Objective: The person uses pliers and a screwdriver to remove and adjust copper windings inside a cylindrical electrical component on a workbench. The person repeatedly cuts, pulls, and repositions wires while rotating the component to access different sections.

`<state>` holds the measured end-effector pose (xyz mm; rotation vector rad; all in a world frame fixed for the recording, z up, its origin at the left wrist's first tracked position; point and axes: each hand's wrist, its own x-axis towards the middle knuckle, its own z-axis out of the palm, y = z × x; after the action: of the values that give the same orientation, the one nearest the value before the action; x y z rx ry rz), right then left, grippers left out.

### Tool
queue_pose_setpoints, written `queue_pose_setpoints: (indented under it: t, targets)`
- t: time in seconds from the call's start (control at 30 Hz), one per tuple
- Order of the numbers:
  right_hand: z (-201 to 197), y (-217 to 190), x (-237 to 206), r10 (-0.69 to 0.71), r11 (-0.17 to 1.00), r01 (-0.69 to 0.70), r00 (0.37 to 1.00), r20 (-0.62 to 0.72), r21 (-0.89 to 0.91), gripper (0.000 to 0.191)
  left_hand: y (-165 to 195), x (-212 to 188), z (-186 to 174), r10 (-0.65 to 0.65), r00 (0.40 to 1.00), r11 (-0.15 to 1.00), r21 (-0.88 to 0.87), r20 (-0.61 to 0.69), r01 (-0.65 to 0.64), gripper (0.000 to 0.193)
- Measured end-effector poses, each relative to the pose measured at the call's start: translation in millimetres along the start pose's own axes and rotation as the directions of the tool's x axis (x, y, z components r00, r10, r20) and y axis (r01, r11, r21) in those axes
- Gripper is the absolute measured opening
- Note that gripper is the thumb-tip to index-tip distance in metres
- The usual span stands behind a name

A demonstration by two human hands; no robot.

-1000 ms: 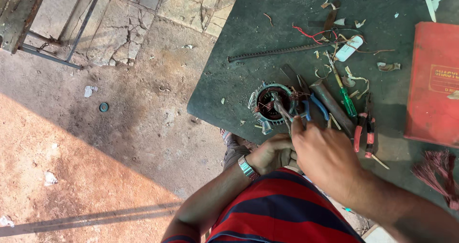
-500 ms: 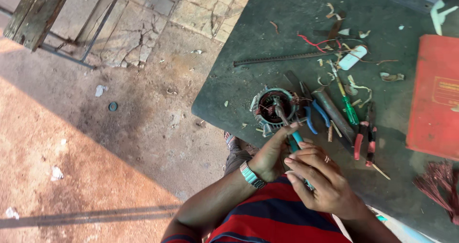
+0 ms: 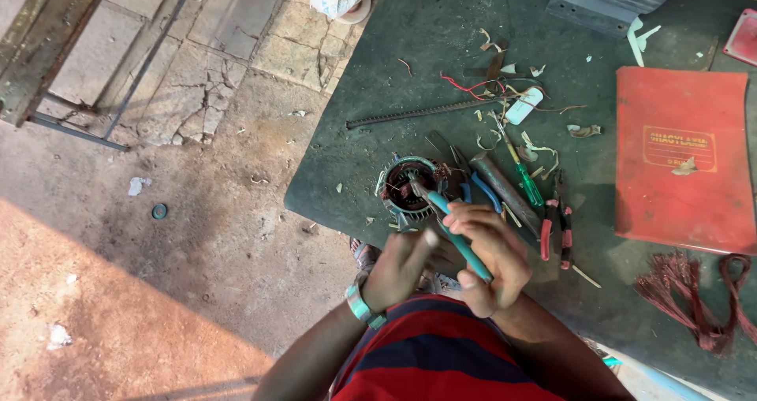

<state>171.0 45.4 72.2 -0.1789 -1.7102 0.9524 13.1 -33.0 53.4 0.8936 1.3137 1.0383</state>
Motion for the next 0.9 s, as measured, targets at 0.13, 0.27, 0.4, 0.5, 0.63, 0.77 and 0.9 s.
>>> queue_pose_setpoints:
  t: [0.13,0.27,0.4,0.5,0.63,0.77,0.9]
  targets:
    - [6.7,0.6,10.9,0.017,0.995,-0.012,0.999,-0.051,0.1,0.05,18.4,-12.6,1.2,0.68,0.728,0.48,0.804,-0.088,-0.35,0.081]
    - [18.6,-1.2,13.2,0.068,0.984,-0.054,0.995,-0.079,0.169,0.06,31.5,12.2,-2.1,0.789,0.615,0.398,0.769,-0.008,-0.5,0.091]
    - [28.1,3.2,22.4,0.046,0.949,-0.032,0.998,-0.039,0.312,0.076,36.7,24.1,-19.1,0.797,0.603,0.381,0.738,0.043,-0.556,0.094]
    - [33.1,3.7,28.1,0.058,0.949,-0.04,0.997,-0.051,0.312,0.078,36.7,23.9,-22.8,0.791,0.61,0.406,0.722,0.03,-0.561,0.09]
    - [34.6,5.4,35.8,0.118,0.963,-0.085,0.987,-0.114,0.257,0.051,34.2,26.8,-21.8,0.805,0.592,0.392,0.716,0.037,-0.578,0.084]
    - [35.3,15.7,47.4,0.062,0.961,-0.009,0.981,-0.183,0.277,0.026,31.8,33.9,-26.1,0.837,0.544,0.337,0.73,0.057,-0.595,0.078]
    - [36.5,22.1,53.5,0.025,0.972,0.035,0.968,-0.249,0.234,0.037,30.9,42.0,-27.0,0.852,0.515,0.285,0.739,0.097,-0.611,0.068]
